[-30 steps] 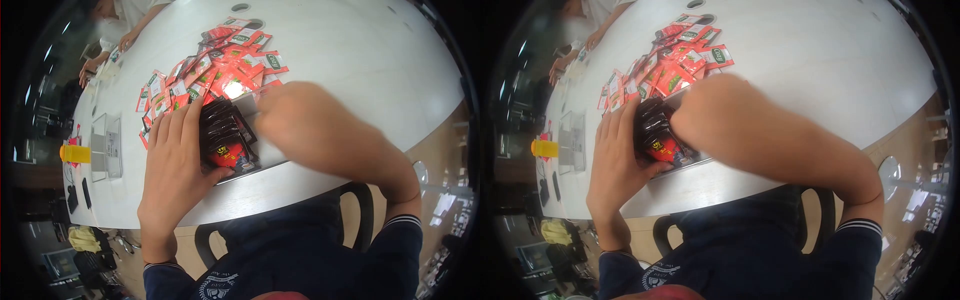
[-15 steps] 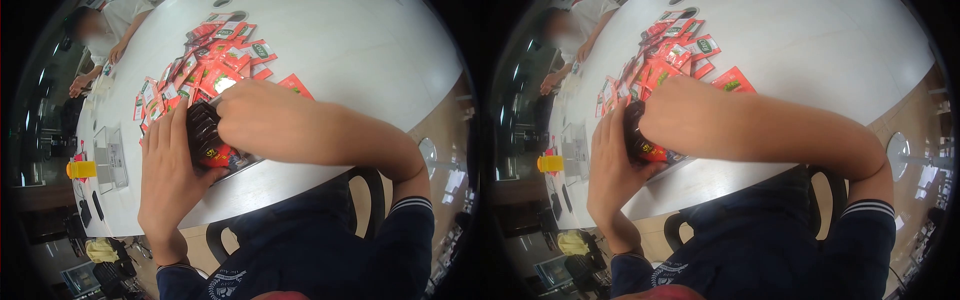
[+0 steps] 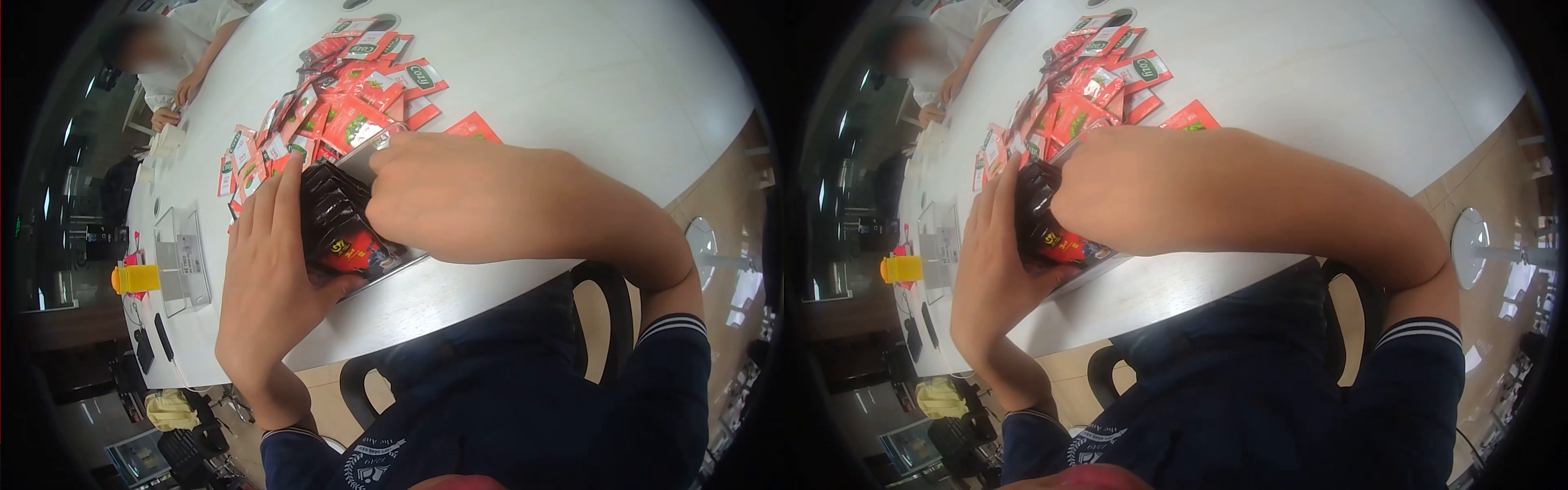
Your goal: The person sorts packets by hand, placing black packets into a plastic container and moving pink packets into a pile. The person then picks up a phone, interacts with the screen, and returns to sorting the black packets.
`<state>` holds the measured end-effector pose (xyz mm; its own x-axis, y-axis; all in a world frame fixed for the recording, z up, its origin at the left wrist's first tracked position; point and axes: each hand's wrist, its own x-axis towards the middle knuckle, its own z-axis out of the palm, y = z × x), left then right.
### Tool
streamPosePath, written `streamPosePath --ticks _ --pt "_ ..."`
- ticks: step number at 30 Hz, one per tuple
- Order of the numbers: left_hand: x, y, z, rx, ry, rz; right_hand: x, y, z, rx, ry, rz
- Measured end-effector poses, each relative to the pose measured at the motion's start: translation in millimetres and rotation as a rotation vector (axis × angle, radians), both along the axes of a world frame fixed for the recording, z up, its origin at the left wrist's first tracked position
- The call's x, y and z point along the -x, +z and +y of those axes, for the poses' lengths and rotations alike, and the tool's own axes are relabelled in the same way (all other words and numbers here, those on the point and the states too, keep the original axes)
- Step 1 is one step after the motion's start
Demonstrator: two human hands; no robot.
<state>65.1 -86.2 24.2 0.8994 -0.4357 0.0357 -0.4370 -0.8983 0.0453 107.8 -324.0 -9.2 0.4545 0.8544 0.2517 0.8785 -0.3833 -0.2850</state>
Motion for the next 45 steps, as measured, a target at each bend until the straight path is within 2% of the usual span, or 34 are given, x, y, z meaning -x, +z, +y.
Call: streamPosePath --ticks 3,9,14,18,24,27,28,30,35,38,40,45 --pt "-1 1 -3 0.000 -0.011 -0.009 2 6 10 0.106 0.012 0.138" --pt "-4 9 -6 0.038 -0.063 0.016 2 6 8 -0.005 0.006 0.173" --pt "-7 9 -4 0.049 -0.040 0.045 -4 3 -1 -0.042 0.022 0.005" --pt "-8 9 -3 0.061 -0.033 0.061 -1 0 11 0.125 0.055 0.039" --pt "-14 13 12 0.195 -0.100 0.105 -7 9 6 0.144 0.036 0.045" --pt "-10 30 43 0.255 -0.125 -0.015 -8 6 0 -0.035 0.024 0.090" --pt "-7 32 55 0.187 -0.061 0.000 -7 11 0 -0.061 -0.008 0.077" --pt "-2 22 65 0.214 -0.042 0.020 -6 23 2 -0.122 -0.082 0.054" --pt "6 12 69 0.256 0.027 0.162 -10 16 28 -0.274 -0.075 -0.005" --pt "10 9 78 0.213 0.003 0.086 -15 0 40 -0.241 -0.028 -0.092" --pt "10 9 78 0.250 0.017 0.141 -15 0 45 -0.181 -0.026 -0.077" --pt "12 9 74 0.296 0.079 0.197 -8 7 48 -0.063 -0.086 0.087"
